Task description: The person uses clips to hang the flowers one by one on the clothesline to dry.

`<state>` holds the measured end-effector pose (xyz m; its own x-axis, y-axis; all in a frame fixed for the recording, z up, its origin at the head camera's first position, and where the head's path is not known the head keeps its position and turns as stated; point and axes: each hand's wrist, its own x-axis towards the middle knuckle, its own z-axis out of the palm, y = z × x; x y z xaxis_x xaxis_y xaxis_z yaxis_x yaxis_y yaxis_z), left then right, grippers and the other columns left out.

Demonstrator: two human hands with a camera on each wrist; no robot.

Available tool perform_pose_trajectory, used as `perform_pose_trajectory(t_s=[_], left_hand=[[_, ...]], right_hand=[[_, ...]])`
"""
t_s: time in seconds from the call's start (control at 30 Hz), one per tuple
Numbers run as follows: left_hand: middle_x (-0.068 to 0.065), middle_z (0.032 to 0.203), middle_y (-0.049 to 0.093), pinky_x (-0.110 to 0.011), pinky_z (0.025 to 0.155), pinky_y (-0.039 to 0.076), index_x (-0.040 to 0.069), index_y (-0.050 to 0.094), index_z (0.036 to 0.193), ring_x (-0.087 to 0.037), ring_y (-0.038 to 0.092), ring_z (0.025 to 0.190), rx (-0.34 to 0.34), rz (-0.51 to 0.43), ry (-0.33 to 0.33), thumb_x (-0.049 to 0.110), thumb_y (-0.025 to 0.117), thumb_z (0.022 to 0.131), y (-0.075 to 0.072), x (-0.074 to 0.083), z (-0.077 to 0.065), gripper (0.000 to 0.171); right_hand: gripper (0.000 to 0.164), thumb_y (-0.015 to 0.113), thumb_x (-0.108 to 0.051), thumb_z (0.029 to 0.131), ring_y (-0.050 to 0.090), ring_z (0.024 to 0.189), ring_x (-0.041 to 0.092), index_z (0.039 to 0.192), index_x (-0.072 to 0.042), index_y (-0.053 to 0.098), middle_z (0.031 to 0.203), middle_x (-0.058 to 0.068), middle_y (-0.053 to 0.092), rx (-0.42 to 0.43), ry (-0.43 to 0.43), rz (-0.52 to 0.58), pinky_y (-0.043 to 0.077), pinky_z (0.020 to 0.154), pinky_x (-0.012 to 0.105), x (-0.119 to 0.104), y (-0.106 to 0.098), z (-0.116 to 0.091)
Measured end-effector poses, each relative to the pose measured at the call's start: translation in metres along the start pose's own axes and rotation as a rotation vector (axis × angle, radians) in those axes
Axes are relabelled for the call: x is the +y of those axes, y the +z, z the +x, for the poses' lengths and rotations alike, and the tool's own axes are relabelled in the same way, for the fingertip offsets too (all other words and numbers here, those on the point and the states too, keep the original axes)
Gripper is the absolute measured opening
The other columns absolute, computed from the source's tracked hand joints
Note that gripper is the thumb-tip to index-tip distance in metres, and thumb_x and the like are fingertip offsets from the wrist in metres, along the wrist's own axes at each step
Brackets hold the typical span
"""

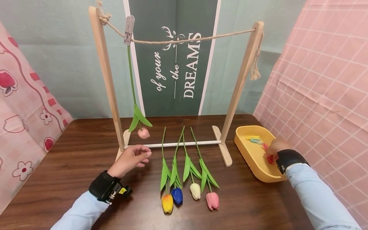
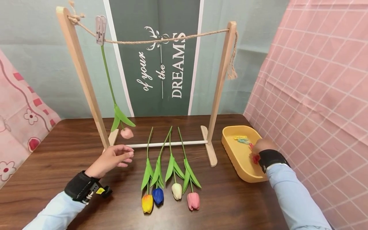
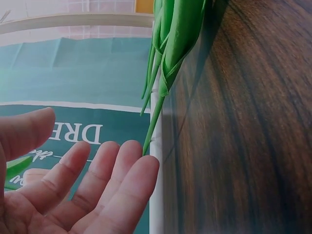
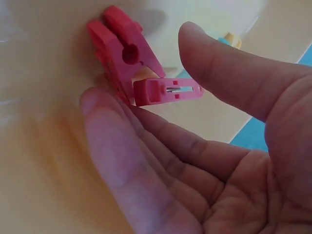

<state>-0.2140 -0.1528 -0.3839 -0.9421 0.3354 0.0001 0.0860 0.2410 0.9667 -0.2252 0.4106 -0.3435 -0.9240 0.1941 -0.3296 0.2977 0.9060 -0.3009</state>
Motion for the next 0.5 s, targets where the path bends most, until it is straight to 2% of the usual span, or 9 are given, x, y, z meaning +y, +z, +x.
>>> perform_pose_trajectory(t_s=[0.13, 0.37, 0.5], left_hand=[[-0.025, 0.104, 0.063, -0.042, 0.073, 0.057, -0.010, 0.059, 0.114, -0.038, 0.065, 0.092, 0.002, -0.001, -0.006, 0.014, 0.062, 0.096, 0.0014, -0.0014, 0.0006, 0.030], [-0.026, 0.104, 0.063, -0.040, 0.072, 0.058, -0.011, 0.059, 0.113, -0.037, 0.066, 0.091, -0.003, -0.001, -0.005, 0.013, 0.062, 0.096, 0.0032, -0.0028, 0.0006, 0.029], [-0.026, 0.105, 0.063, -0.040, 0.072, 0.058, -0.011, 0.059, 0.113, -0.037, 0.066, 0.091, -0.003, -0.004, -0.006, 0.013, 0.062, 0.096, 0.0037, -0.0033, 0.0007, 0.029]], right_hand=[[0.018, 0.071, -0.011, 0.076, 0.055, 0.051, 0.018, 0.067, 0.004, 0.069, 0.057, 0.006, 0.060, -0.012, 0.020, 0.022, 0.049, 0.049, 0.028, 0.0019, 0.0029, 0.0005], [0.021, 0.073, -0.015, 0.078, 0.055, 0.054, 0.017, 0.066, 0.001, 0.065, 0.058, 0.005, 0.059, -0.009, -0.011, -0.062, 0.045, 0.051, 0.027, 0.0048, 0.0038, 0.0017], [0.021, 0.072, -0.015, 0.078, 0.055, 0.053, 0.016, 0.065, -0.001, 0.065, 0.057, 0.003, 0.059, -0.012, -0.017, -0.072, 0.045, 0.051, 0.027, 0.0057, 0.0052, 0.0009]])
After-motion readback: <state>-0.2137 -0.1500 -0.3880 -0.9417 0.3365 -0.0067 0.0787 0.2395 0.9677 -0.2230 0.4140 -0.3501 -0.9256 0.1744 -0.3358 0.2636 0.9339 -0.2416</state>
